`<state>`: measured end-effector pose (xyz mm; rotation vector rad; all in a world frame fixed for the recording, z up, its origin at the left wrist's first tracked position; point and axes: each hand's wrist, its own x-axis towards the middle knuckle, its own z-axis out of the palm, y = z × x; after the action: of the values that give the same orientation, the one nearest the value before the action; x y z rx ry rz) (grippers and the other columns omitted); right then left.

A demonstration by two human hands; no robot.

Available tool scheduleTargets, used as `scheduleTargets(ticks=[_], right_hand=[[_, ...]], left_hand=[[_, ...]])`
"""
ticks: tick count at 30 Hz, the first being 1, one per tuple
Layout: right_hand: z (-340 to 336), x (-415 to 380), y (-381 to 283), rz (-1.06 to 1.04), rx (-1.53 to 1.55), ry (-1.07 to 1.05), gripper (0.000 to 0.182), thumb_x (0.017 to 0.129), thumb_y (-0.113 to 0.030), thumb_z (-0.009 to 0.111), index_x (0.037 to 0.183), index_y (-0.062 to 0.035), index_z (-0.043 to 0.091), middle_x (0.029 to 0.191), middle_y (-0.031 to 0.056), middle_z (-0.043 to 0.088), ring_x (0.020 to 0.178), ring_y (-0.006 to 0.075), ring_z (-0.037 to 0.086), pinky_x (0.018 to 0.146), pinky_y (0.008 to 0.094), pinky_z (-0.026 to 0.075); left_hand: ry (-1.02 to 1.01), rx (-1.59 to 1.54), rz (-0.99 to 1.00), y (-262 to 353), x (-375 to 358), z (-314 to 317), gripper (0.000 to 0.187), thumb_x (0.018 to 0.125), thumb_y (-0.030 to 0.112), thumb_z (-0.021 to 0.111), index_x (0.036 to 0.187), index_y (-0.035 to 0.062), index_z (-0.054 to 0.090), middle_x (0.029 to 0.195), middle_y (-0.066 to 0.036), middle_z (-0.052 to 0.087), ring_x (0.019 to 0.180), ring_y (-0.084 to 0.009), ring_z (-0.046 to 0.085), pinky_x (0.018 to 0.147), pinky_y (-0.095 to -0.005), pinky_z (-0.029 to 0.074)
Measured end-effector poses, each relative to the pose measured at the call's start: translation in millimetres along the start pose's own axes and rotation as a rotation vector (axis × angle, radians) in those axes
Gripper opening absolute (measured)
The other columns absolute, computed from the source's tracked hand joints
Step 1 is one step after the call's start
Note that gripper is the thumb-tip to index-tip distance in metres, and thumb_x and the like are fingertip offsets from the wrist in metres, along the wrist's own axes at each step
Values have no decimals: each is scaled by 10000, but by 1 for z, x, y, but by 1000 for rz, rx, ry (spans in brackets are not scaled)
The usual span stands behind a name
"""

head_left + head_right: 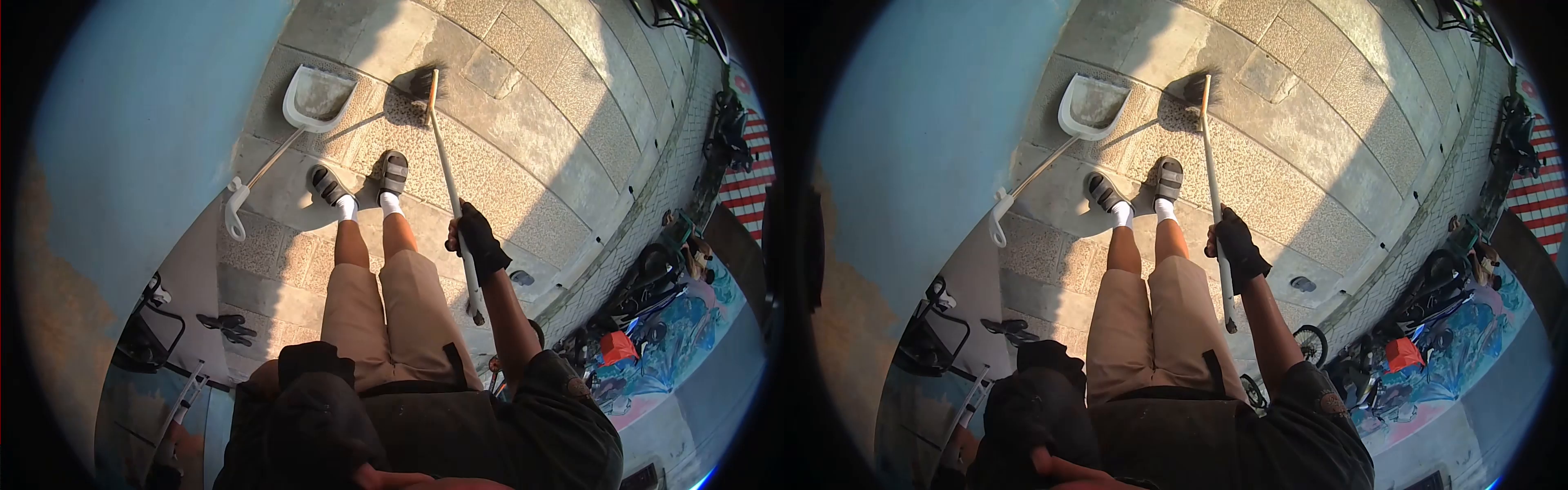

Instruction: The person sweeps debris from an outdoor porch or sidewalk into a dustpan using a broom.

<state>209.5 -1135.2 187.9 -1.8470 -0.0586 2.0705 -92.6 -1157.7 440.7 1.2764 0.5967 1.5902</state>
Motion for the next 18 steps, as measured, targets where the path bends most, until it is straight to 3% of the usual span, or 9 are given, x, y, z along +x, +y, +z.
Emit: scheduleTargets(ticks=[4,7,9,10,11,13,14,15,18], right_hand=[[-8,-23,-25,-35,-46,57,628,823,-4,356,1432,-75,222,661,46,450,473,130,446,424,276,426],[-14,-24,-38,-132,-76,130,675,843,-15,388,1473,-71,151,661,48,457,454,125,440,418,275,428],[-15,-16,-55,-151,3,179,713,860,-17,437,1489,-97,111,658,53,468,461,130,445,407,289,417],[-13,-11,-67,-161,42,179,696,877,-40,444,1488,-136,126,681,39,466,484,127,456,412,277,413],[-16,3,-76,-167,101,163,553,884,-63,451,1403,-131,270,700,23,448,501,116,449,417,268,411],[-32,53,-93,-174,187,127,301,883,-78,457,1176,-115,400,709,16,434,505,105,428,413,266,405],[-31,77,-98,-187,206,123,210,878,-78,460,1073,-119,396,701,15,432,502,104,419,415,264,402],[-26,97,-104,-199,224,117,130,873,-78,463,971,-123,392,693,15,429,498,103,409,416,262,400],[25,133,-90,-161,71,125,109,855,-80,461,922,-115,382,649,25,423,494,135,421,423,295,403]], left_hand=[[142,386,31,-47,9,-20,529,837,231,681,1290,178,412,1170,-126,609,1176,-325,537,1014,-523,378],[60,600,-256,-127,5,-42,320,884,124,598,1192,101,511,1043,-161,661,979,-318,650,890,-457,488],[149,830,-646,-177,-53,-55,324,871,119,623,1166,56,506,1006,-157,662,887,-277,655,830,-376,515],[582,531,-800,-210,-90,-64,357,862,129,643,1173,45,491,990,-126,660,857,-252,644,792,-348,519],[999,196,-917,-238,-124,-74,391,853,139,663,1180,35,476,974,-94,657,827,-227,633,754,-320,523],[1286,437,-1034,-267,-167,-109,519,823,152,714,1229,25,417,1082,-79,606,924,-209,600,779,-316,519],[1158,666,-1000,-275,-176,-122,676,790,158,753,1307,23,338,1209,-107,523,1045,-218,547,853,-352,499],[1163,668,-999,-276,-172,-129,676,790,158,753,1307,23,338,1209,-107,523,1045,-218,547,853,-352,499],[1216,973,-1031,-286,-155,-154,770,771,159,771,1358,27,289,1268,-132,469,1097,-238,509,915,-368,470]])
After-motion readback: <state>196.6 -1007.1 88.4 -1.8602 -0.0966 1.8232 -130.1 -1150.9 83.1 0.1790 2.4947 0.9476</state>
